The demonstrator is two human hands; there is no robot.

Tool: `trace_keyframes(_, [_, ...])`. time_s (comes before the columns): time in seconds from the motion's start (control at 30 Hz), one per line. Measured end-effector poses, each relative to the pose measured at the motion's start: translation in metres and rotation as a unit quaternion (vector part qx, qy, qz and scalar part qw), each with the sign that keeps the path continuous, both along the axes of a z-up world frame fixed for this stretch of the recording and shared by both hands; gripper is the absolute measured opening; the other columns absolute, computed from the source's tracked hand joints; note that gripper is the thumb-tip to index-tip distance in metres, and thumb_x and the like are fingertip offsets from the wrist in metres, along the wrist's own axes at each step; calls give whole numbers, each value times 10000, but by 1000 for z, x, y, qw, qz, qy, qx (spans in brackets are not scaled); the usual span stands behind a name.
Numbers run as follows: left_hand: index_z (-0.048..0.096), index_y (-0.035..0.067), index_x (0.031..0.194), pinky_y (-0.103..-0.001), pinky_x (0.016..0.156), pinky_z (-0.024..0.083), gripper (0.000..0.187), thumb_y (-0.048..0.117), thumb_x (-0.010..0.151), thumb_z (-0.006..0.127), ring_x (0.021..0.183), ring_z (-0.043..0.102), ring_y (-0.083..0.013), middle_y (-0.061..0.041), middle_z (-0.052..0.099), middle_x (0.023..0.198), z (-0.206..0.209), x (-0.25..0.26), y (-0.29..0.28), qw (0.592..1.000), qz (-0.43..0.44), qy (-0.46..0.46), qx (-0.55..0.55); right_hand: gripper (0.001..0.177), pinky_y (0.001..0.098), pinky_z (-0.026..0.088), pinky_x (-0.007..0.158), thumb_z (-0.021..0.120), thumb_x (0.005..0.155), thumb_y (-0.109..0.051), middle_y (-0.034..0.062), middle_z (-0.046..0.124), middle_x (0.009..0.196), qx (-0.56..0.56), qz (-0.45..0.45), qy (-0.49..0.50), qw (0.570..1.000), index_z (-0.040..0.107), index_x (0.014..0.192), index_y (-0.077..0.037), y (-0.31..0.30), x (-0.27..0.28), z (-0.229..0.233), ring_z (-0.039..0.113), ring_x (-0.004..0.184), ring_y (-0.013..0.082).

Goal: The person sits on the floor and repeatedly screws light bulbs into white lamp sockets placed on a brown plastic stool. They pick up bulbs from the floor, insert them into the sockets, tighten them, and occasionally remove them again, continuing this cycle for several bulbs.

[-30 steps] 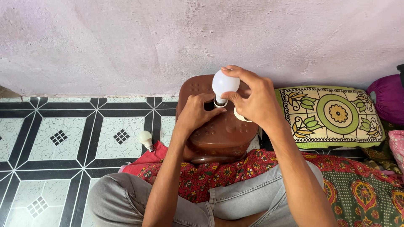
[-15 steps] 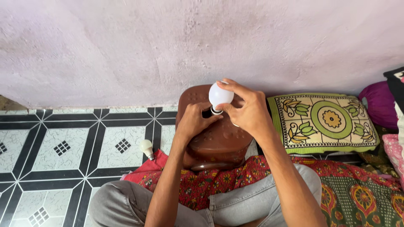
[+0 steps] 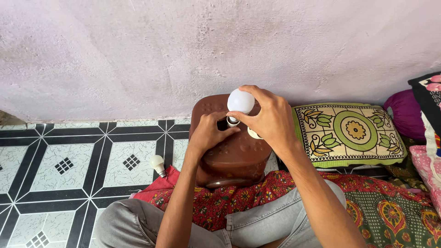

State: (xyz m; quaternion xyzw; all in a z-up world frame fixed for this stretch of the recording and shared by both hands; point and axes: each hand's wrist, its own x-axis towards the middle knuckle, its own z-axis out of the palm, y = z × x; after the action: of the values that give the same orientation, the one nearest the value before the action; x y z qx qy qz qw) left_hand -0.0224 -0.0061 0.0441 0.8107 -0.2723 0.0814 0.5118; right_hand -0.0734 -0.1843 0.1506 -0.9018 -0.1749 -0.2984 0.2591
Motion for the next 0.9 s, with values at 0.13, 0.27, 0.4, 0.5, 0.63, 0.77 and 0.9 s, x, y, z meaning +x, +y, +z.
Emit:
trace_keyframes(0.13, [741, 10, 1085, -428, 846, 568, 559, 296, 658, 961, 954, 709, -342, -196, 753, 994, 0, 1, 0, 995, 37, -89, 2, 582, 443, 599, 693, 925, 740, -384, 151, 774, 997, 11, -6, 18, 1000, 703, 1211, -124, 1, 0, -1, 758, 854, 330])
trace_keyframes(0.27, [756, 35, 1128, -421, 839, 575, 534, 291, 696, 938, 950, 710, -326, -184, 752, 1022, -2, 3, 1, 997, 54, -62, 6, 593, 413, 618, 750, 944, 752, -317, 168, 773, 1054, 33, 27, -8, 999, 701, 1244, -91, 1, 5, -5, 774, 910, 301])
trace_keyframes(0.4, [761, 67, 1201, -403, 824, 590, 551, 254, 704, 908, 898, 744, -311, -184, 743, 1082, -8, 3, 2, 999, 49, -23, -3, 620, 353, 655, 785, 948, 747, -229, 163, 772, 1038, 116, 30, 73, 990, 692, 1289, -75, -1, 9, -13, 797, 984, 241])
trace_keyframes(0.5, [748, 49, 1207, -414, 843, 584, 544, 241, 726, 916, 936, 748, -332, -207, 735, 1140, -9, 4, 2, 998, 38, -43, -2, 595, 365, 658, 818, 926, 769, -193, 171, 762, 1120, 129, 53, 82, 987, 677, 1294, -62, -3, 10, -14, 779, 1042, 254])
trace_keyframes(0.63, [767, 64, 1151, -412, 806, 592, 480, 255, 733, 907, 936, 750, -342, -228, 716, 1180, -7, 6, 0, 999, 42, -25, 7, 576, 423, 625, 913, 892, 784, -149, 176, 735, 1235, 108, 100, 91, 985, 660, 1303, -55, -3, 9, -13, 742, 1115, 288])
trace_keyframes(0.77, [768, 53, 1150, -416, 818, 588, 478, 247, 733, 898, 947, 744, -364, -244, 707, 1204, -10, 4, 1, 998, 38, -37, 15, 541, 421, 640, 953, 853, 809, -124, 149, 705, 1346, 130, 152, 96, 975, 623, 1295, -67, -7, 9, -21, 720, 1193, 274])
trace_keyframes(0.9, [733, 13, 1192, -420, 881, 579, 550, 265, 738, 913, 1005, 735, -375, -240, 727, 1163, -10, 4, 2, 997, 42, -69, 17, 567, 432, 633, 987, 891, 797, -145, 151, 711, 1319, 164, 135, 45, 976, 651, 1303, -56, -17, 9, -37, 719, 1209, 280])
